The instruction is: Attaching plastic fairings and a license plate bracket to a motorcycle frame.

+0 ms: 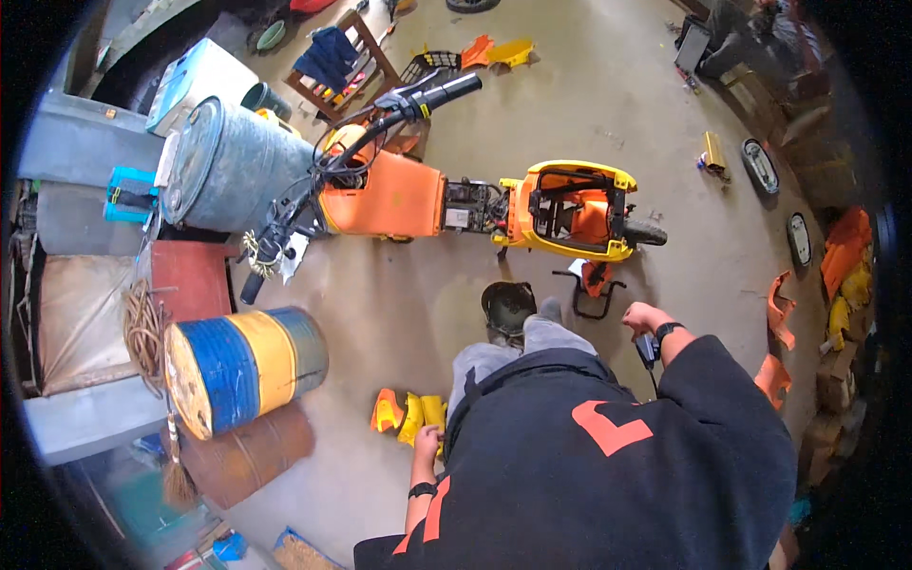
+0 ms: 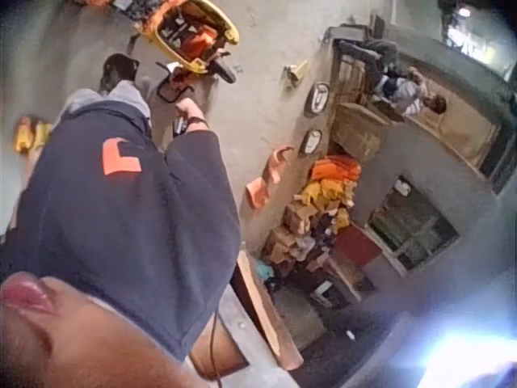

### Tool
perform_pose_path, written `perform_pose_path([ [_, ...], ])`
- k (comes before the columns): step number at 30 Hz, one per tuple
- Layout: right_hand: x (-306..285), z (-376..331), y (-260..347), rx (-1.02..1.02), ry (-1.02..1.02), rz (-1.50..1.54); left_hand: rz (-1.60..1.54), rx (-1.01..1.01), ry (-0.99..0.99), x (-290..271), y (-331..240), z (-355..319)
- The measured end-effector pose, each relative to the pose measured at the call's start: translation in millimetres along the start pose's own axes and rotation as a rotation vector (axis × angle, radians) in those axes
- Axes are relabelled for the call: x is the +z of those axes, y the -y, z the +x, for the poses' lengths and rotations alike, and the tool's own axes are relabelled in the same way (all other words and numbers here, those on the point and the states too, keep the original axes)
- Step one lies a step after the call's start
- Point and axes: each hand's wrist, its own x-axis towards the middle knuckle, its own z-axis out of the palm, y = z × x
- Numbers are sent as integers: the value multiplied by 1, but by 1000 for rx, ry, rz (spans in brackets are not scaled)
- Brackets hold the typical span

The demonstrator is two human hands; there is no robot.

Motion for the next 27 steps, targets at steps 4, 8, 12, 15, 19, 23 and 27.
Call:
perform_pose_path([
  [4,4,29,-19,208,-18,365,106,80,-127,20,31,-8],
  [8,-14,36,-18,76,-263,675,13,-19,-16,23,64,-4],
  [12,-23,36,-11,278,-106,989,16,-13,81,5,70,40],
  [15,-11,27,-3,188,-237,665,55,41,162,-19,53,96],
  [19,16,-1,34,259,-509,820,431,102,273,-66,-2,177],
  [23,32,-28,118,998,-486,1915,404,163,339,-112,-80,243],
  [27,37,-22,241,1060,-388,1816,17,216,398,-146,-131,305],
])
